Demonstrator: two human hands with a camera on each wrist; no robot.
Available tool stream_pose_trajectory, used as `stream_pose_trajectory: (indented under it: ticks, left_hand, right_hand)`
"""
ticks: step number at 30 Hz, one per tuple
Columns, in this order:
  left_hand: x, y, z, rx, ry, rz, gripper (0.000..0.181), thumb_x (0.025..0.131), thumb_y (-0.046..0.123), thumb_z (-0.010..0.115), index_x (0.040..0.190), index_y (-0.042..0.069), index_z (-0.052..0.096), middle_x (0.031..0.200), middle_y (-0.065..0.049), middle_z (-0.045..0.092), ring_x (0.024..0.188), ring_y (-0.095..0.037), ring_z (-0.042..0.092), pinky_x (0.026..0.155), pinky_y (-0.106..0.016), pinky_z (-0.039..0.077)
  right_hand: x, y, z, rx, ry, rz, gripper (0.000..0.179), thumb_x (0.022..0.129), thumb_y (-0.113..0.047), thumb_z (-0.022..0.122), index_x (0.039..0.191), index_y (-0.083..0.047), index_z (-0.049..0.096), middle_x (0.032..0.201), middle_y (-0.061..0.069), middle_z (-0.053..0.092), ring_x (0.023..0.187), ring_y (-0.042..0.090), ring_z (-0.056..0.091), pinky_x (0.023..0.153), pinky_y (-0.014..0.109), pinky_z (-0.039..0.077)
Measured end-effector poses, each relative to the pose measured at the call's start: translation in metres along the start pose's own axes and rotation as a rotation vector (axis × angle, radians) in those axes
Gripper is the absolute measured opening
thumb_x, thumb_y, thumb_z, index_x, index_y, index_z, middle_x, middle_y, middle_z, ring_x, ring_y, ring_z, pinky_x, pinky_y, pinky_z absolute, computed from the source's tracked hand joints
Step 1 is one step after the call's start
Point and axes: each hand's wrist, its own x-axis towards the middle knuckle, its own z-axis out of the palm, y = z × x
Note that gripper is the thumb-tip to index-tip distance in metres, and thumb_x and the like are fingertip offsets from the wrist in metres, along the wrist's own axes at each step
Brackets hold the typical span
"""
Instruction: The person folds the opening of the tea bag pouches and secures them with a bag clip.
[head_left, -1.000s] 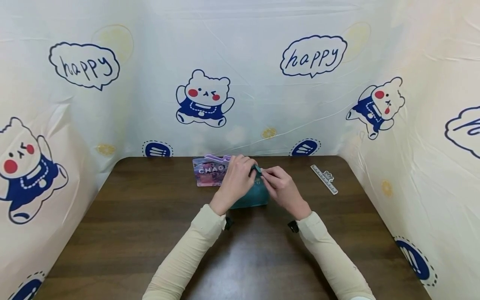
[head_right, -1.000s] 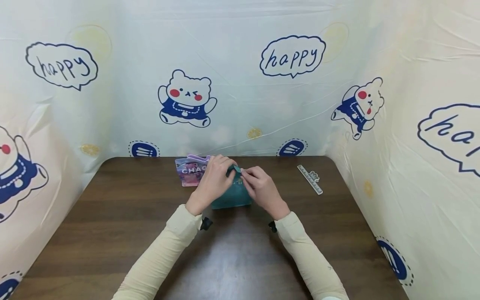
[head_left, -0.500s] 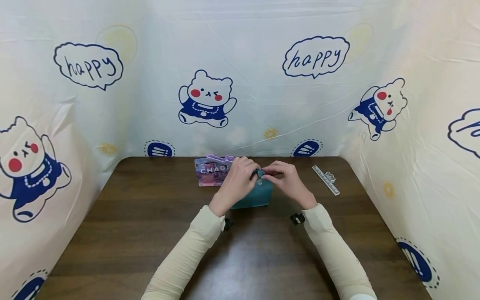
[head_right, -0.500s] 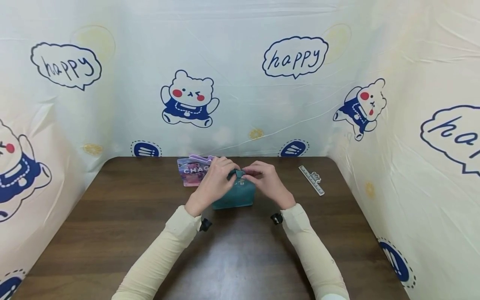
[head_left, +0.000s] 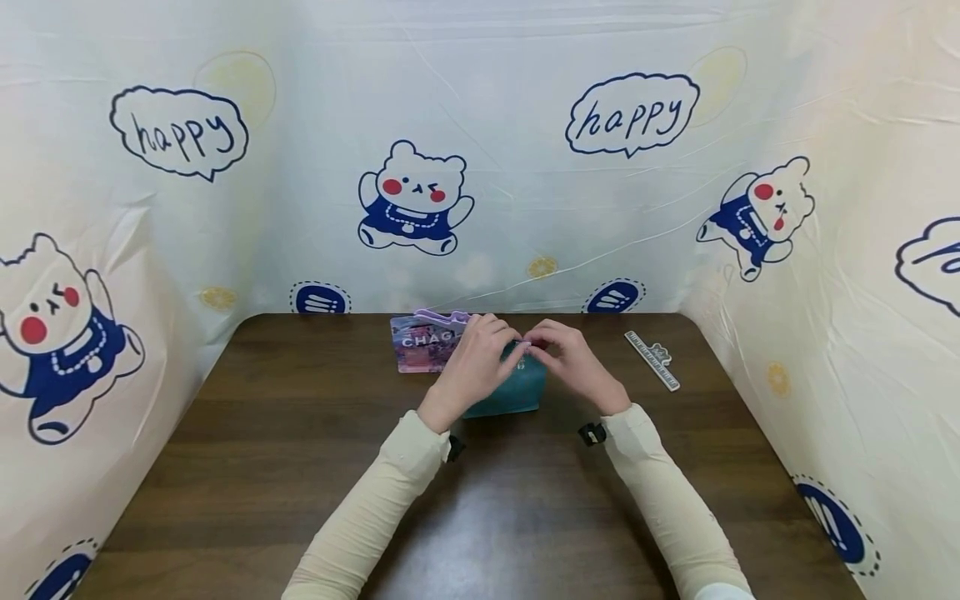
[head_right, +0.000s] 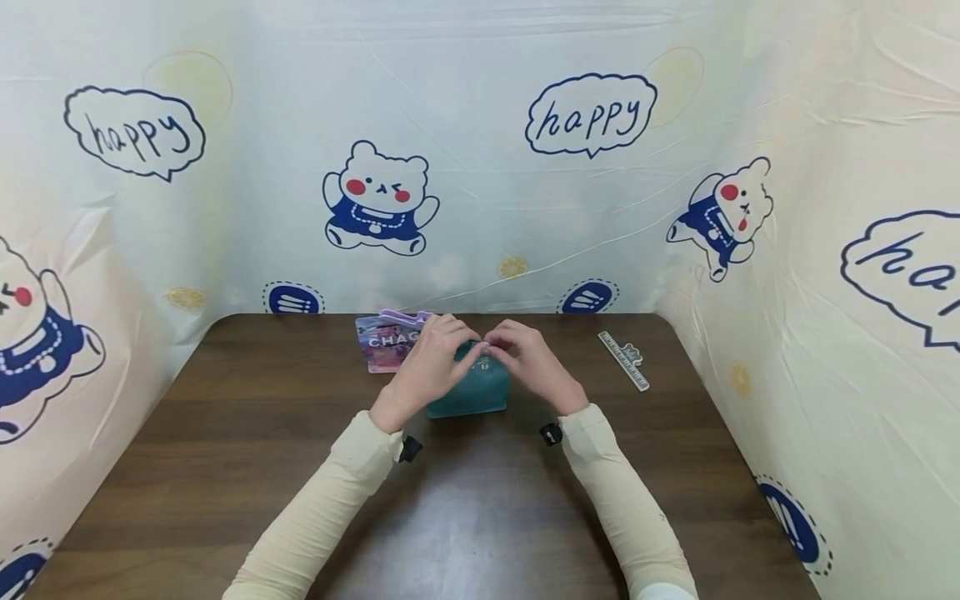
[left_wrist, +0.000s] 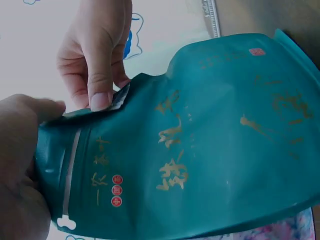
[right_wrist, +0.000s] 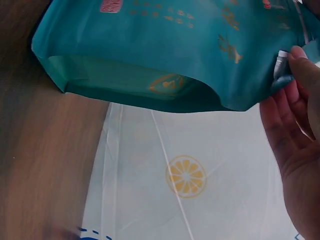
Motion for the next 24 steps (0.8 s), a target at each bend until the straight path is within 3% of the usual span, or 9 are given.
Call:
stream_pose_trajectory:
  ticks: [7, 13, 17, 24]
  left_hand:
    - [0.0030, 0.0048, 0.0052, 0.002, 0.068, -0.058, 0.016, 0.099, 0.017, 0.068, 0.091, 0.006, 0.078, 0.086, -0.005, 0.075, 0.082, -0.022, 0.059, 0.079, -0.037, 0.042]
    - [0.0023, 0.0075, 0.0054, -0.006, 0.071, -0.110, 0.020, 0.101, 0.018, 0.066, 0.090, 0.006, 0.078, 0.083, -0.005, 0.075, 0.080, -0.022, 0.059, 0.080, -0.038, 0.042]
    - [0.0014, 0.0064, 0.0052, 0.018, 0.077, -0.085, 0.016, 0.099, 0.017, 0.067, 0.092, 0.007, 0.078, 0.086, -0.004, 0.075, 0.082, -0.021, 0.059, 0.080, -0.037, 0.043]
    - [-0.0017, 0.0058, 0.0046, 0.095, 0.090, -0.010, 0.010, 0.096, 0.019, 0.072, 0.096, 0.010, 0.077, 0.092, -0.004, 0.074, 0.086, -0.022, 0.060, 0.080, -0.037, 0.043]
  right_hand:
    - [-0.0011, 0.0019, 0.0020, -0.038, 0.052, -0.094, 0.022, 0.086, 0.007, 0.075, 0.106, -0.001, 0.077, 0.101, 0.009, 0.069, 0.085, 0.017, 0.066, 0.072, 0.028, 0.056]
    - [-0.0002, 0.0020, 0.0028, -0.081, 0.073, -0.155, 0.022, 0.082, 0.012, 0.077, 0.102, 0.004, 0.078, 0.098, 0.013, 0.070, 0.084, 0.022, 0.068, 0.073, 0.028, 0.057]
    - [-0.0005, 0.0019, 0.0028, -0.066, 0.074, -0.147, 0.022, 0.083, 0.011, 0.076, 0.103, 0.002, 0.078, 0.099, 0.012, 0.071, 0.085, 0.022, 0.068, 0.074, 0.026, 0.057]
    - [-0.0030, 0.0023, 0.0004, -0.027, 0.063, -0.062, 0.019, 0.088, 0.004, 0.075, 0.105, -0.004, 0.079, 0.102, 0.008, 0.073, 0.091, 0.019, 0.069, 0.077, 0.029, 0.058]
